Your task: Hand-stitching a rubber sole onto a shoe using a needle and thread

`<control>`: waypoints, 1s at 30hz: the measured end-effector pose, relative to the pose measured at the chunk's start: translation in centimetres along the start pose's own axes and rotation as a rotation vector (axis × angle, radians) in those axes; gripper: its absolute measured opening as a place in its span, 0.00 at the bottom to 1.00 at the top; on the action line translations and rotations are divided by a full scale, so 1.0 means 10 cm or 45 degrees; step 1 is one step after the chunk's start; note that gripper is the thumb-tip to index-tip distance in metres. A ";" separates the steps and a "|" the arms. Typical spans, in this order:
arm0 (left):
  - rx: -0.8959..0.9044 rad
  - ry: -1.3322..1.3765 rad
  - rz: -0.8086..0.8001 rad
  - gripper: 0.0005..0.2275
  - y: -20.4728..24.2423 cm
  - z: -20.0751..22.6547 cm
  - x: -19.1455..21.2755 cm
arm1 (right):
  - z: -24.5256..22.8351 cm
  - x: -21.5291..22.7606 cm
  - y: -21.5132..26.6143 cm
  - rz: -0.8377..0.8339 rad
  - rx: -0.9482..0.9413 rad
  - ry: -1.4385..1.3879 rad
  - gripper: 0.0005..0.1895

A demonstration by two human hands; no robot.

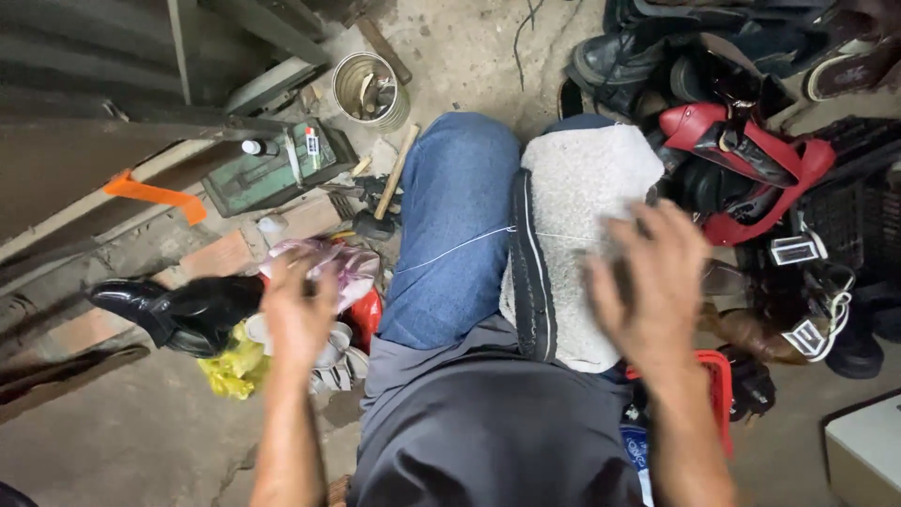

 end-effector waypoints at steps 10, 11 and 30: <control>-0.313 0.443 -0.491 0.13 0.16 1.69 -0.51 | -0.31 0.08 -0.20 -0.033 -0.219 -1.179 0.12; -0.317 0.443 -0.500 0.13 0.18 1.72 -0.54 | -0.21 0.02 -0.04 -0.029 -0.227 -1.175 0.12; -0.308 0.782 -0.531 0.09 0.34 1.98 -0.83 | 0.38 0.06 0.70 -0.363 -0.390 -1.147 0.45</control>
Point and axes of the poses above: each hand's wrist, its own y-axis away from the middle knuckle, its own x-axis out of the back of the hand, z = x × y, the point moved 2 cm from there along -y, towards the middle knuckle, and after that the axes turned 10 degrees about x, right-handed, at the moved point
